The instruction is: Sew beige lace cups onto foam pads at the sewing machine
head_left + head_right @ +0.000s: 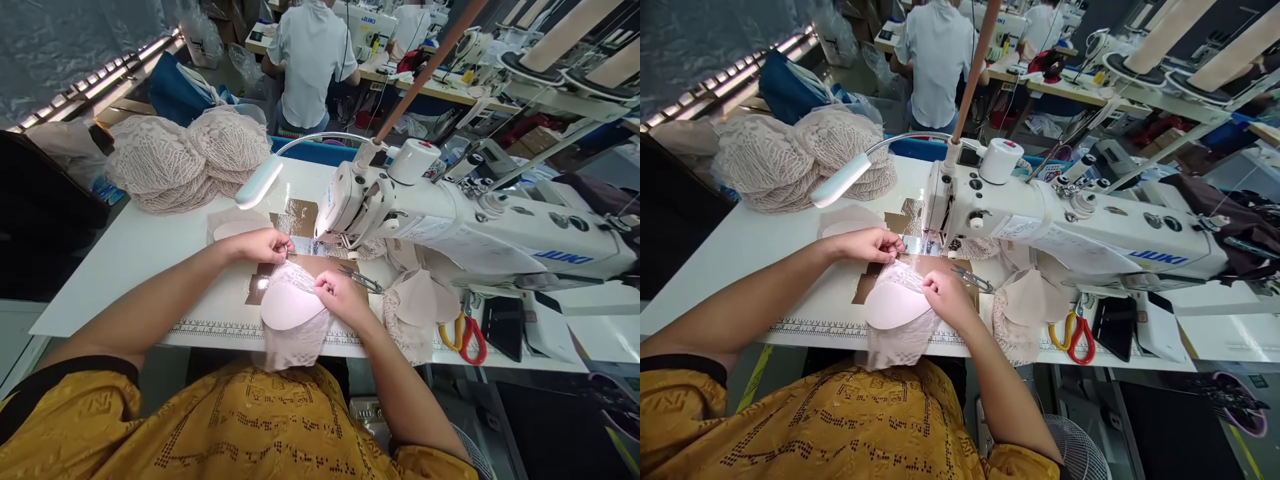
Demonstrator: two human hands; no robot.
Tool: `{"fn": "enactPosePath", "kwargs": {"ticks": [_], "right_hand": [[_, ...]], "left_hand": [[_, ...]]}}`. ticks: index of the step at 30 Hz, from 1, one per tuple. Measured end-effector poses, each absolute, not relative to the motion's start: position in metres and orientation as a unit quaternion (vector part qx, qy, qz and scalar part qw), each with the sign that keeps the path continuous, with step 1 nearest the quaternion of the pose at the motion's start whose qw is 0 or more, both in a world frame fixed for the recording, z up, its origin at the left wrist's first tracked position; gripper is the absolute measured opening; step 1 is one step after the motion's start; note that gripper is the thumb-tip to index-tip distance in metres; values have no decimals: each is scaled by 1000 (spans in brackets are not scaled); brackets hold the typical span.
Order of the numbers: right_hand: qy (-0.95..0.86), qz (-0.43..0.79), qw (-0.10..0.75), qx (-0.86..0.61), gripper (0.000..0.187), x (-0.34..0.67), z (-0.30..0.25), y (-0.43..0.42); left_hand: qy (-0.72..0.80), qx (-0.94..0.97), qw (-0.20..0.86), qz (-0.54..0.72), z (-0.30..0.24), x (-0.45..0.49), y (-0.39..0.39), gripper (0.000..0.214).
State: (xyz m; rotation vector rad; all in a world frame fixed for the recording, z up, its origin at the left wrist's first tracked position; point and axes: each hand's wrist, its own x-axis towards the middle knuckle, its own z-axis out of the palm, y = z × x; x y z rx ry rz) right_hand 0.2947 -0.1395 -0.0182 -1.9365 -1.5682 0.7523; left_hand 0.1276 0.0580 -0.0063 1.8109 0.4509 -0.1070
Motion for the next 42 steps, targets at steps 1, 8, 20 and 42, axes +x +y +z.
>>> {"fn": "enactPosePath", "kwargs": {"ticks": [1, 8, 20, 42], "right_hand": [[-588, 272, 248, -720, 9, 295, -17, -141], [-628, 113, 189, -746, 12, 301, -8, -129], [-677, 66, 128, -722, 26, 302, -30, -126], [-638, 59, 127, -757, 31, 298, -35, -116]], "left_hand": [[198, 795, 572, -37, -6, 132, 59, 31], [191, 905, 379, -9, -3, 170, 53, 15], [147, 981, 105, 67, -9, 137, -22, 29], [11, 994, 110, -19, -14, 154, 39, 59]]}}
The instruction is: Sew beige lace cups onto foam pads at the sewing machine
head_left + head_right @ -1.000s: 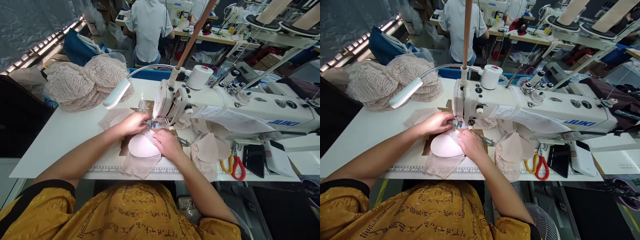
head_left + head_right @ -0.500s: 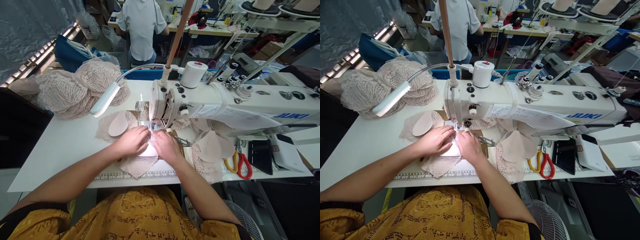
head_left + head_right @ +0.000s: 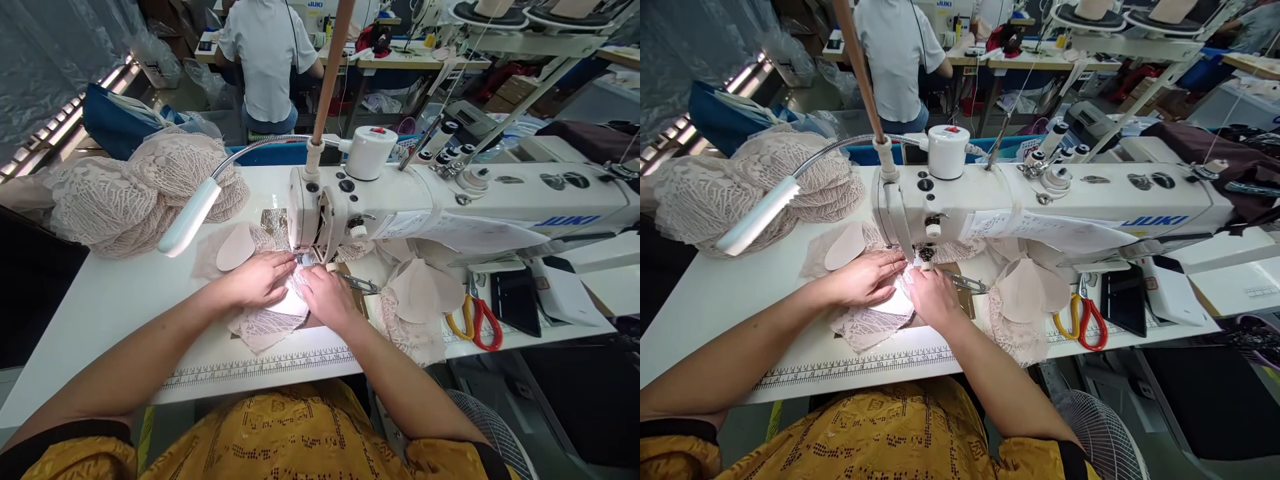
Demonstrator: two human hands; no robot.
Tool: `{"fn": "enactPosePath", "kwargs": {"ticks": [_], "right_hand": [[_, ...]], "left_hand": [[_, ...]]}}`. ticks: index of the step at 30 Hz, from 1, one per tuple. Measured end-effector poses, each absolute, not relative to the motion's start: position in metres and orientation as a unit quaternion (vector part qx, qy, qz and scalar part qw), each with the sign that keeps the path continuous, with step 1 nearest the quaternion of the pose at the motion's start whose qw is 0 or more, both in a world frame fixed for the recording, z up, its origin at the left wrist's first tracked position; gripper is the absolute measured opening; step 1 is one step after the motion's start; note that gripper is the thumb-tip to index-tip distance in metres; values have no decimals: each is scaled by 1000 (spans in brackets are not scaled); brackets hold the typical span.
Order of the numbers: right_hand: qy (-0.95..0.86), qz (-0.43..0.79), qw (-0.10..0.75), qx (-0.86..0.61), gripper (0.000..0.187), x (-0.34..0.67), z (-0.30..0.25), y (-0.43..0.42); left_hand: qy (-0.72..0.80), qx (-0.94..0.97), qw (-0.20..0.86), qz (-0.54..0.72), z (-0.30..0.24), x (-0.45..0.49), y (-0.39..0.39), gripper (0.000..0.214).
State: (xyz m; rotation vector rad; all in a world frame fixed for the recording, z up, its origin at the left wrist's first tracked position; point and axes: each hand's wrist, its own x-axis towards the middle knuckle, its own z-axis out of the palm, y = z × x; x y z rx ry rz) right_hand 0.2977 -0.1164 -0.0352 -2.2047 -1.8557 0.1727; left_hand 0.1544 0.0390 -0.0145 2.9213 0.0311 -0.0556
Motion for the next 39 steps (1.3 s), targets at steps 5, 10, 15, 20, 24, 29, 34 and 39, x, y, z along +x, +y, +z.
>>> {"fn": "enactPosePath", "kwargs": {"ticks": [5, 10, 15, 20, 24, 29, 34, 39], "right_hand": [[-626, 63, 114, -769, 29, 297, -33, -115], [-632, 69, 113, -763, 32, 299, -31, -118], [-644, 46, 120, -754, 38, 301, -36, -122], [-660, 27, 116, -742, 36, 301, -40, -122], [-665, 11, 114, -738, 36, 301, -40, -121], [-663, 3, 101, -742, 37, 300, -39, -118], [-672, 1, 108, -732, 35, 302, -39, -119], [-705, -9, 174, -688, 29, 308, -43, -124]], "left_hand": [[-6, 994, 94, -50, -10, 155, 46, 61], [-15, 997, 74, -27, -3, 153, 49, 51], [-26, 995, 71, 68, -7, 152, 33, 31], [-17, 990, 94, 108, -22, 150, 25, 31], [-20, 988, 101, 112, -27, 148, 28, 34], [-13, 988, 97, 120, -28, 148, 32, 34], [-13, 987, 89, 136, -30, 147, 34, 31], [-60, 981, 102, 151, -27, 147, 35, 22]]}}
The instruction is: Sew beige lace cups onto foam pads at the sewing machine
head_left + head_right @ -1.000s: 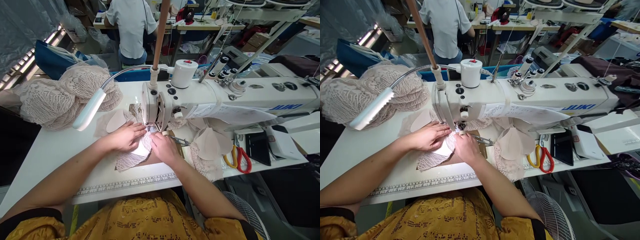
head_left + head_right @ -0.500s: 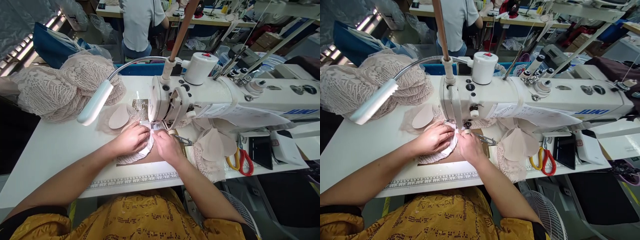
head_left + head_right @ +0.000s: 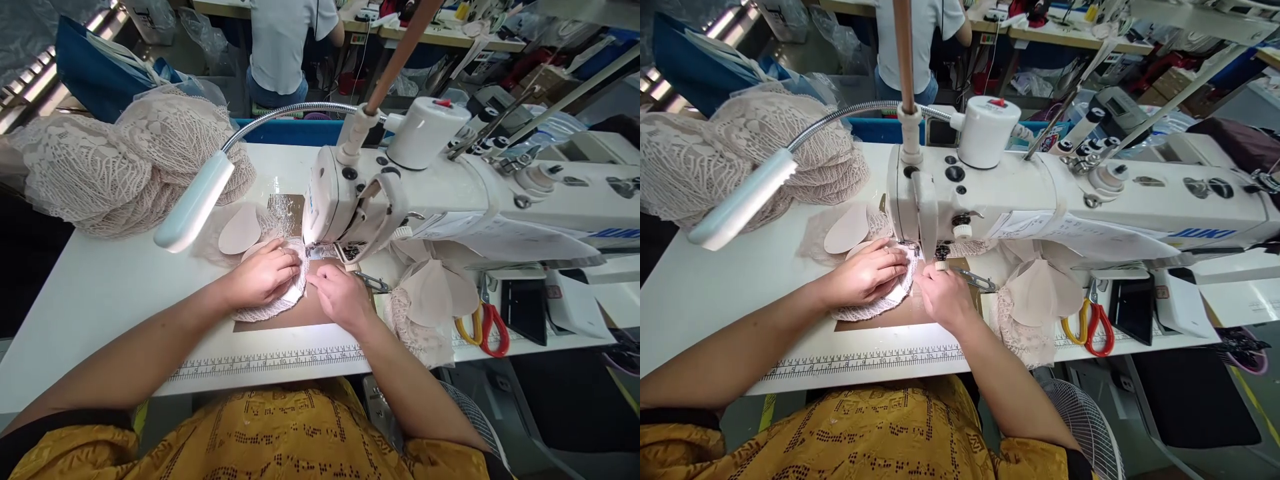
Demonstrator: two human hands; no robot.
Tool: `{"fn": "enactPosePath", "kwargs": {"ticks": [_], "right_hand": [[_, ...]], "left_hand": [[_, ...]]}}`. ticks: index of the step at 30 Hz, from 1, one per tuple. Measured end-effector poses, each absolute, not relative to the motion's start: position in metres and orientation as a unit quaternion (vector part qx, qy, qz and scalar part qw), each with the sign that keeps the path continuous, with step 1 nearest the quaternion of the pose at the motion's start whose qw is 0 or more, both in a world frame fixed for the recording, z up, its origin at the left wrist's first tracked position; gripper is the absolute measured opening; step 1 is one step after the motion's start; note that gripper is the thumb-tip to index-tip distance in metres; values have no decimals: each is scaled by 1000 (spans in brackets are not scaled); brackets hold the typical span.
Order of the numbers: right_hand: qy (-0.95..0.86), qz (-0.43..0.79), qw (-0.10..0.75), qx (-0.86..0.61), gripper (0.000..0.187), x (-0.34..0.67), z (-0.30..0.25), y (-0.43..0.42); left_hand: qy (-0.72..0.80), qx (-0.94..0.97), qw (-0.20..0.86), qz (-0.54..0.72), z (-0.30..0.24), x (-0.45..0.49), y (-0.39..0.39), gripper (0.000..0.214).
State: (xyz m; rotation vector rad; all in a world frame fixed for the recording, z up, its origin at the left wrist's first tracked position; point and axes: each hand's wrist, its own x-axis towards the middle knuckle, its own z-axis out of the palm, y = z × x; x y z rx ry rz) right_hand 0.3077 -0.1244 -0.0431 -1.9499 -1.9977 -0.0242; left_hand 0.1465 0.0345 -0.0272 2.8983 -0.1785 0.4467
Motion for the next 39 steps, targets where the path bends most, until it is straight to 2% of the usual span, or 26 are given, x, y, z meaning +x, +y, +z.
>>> {"fn": "enactPosePath", "kwargs": {"ticks": [7, 16, 26, 39], "right_hand": [[-688, -23, 222, -691, 29, 310, -46, -125], [-667, 4, 141, -732, 36, 303, -36, -118], [-649, 28, 94, -754, 39, 300, -36, -113], [-626, 10, 83, -776, 43, 303, -44, -113]], "left_hand": [[-70, 983, 103, 134, -25, 147, 38, 24], [-75, 985, 104, 113, -28, 147, 38, 32], [-60, 990, 93, 89, -29, 149, 41, 38], [-24, 992, 68, 102, -30, 153, 40, 38]]}}
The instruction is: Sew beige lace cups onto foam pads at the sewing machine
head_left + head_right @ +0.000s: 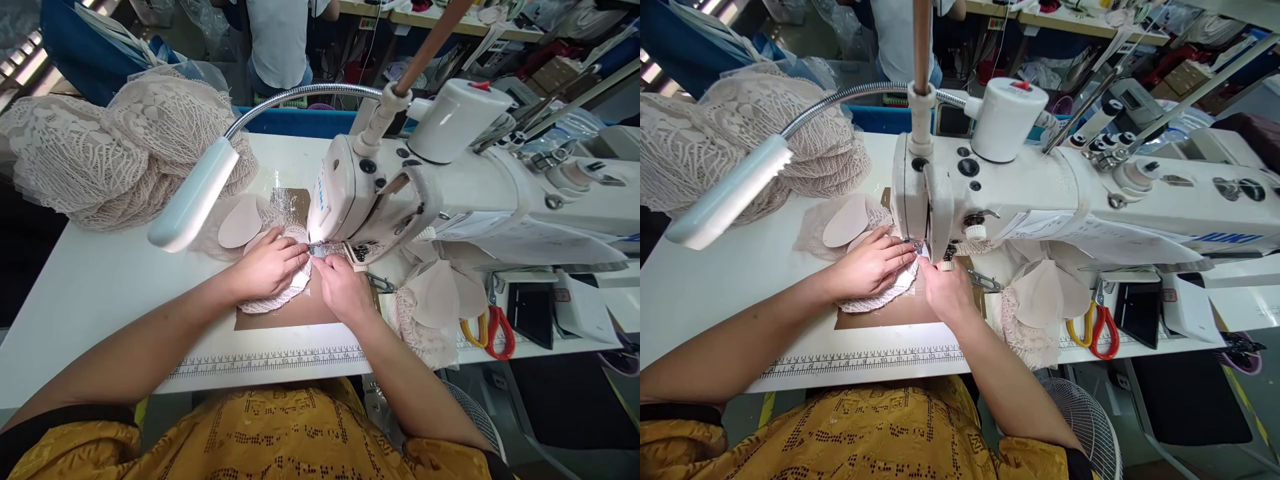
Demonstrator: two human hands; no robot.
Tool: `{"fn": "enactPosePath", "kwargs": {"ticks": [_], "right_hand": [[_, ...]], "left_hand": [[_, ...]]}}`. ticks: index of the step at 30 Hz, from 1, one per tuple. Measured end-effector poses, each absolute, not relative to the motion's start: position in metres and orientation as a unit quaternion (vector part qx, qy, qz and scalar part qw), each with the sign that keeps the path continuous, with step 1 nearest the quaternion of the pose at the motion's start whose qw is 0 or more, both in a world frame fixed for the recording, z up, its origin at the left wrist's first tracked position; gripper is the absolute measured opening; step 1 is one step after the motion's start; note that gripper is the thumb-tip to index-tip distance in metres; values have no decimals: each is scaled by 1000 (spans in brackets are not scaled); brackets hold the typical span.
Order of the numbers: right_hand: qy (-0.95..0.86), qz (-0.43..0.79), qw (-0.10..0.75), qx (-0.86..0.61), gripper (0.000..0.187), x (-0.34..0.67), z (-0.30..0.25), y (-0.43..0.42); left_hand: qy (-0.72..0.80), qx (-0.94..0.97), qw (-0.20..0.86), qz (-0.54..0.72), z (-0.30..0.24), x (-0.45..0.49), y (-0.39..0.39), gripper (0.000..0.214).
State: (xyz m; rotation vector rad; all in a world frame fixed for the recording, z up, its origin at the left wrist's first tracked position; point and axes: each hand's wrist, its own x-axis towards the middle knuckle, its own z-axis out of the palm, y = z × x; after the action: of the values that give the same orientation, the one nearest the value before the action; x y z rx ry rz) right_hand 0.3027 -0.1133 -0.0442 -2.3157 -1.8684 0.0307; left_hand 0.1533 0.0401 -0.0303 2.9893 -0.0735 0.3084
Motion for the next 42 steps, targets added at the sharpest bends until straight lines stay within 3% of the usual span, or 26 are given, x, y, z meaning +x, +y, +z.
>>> {"fn": "enactPosePath", "kwargs": {"ticks": [21, 28, 33, 36, 42], "right_hand": [[-628, -33, 73, -774, 41, 303, -41, -116], [-616, -81, 71, -780, 32, 308, -41, -117], [-629, -64, 72, -772, 38, 304, -38, -116], [-609, -67, 61, -788, 31, 309, -37, -117], [-590, -77, 105, -797, 31, 319, -38, -121]], "left_hand": [[-51, 985, 114, 116, -32, 151, 39, 35], [-50, 987, 107, 109, -32, 150, 39, 37], [-51, 988, 94, 108, -32, 150, 39, 35], [-49, 989, 95, 105, -32, 150, 39, 37], [-46, 990, 85, 103, -32, 148, 38, 35]]}}
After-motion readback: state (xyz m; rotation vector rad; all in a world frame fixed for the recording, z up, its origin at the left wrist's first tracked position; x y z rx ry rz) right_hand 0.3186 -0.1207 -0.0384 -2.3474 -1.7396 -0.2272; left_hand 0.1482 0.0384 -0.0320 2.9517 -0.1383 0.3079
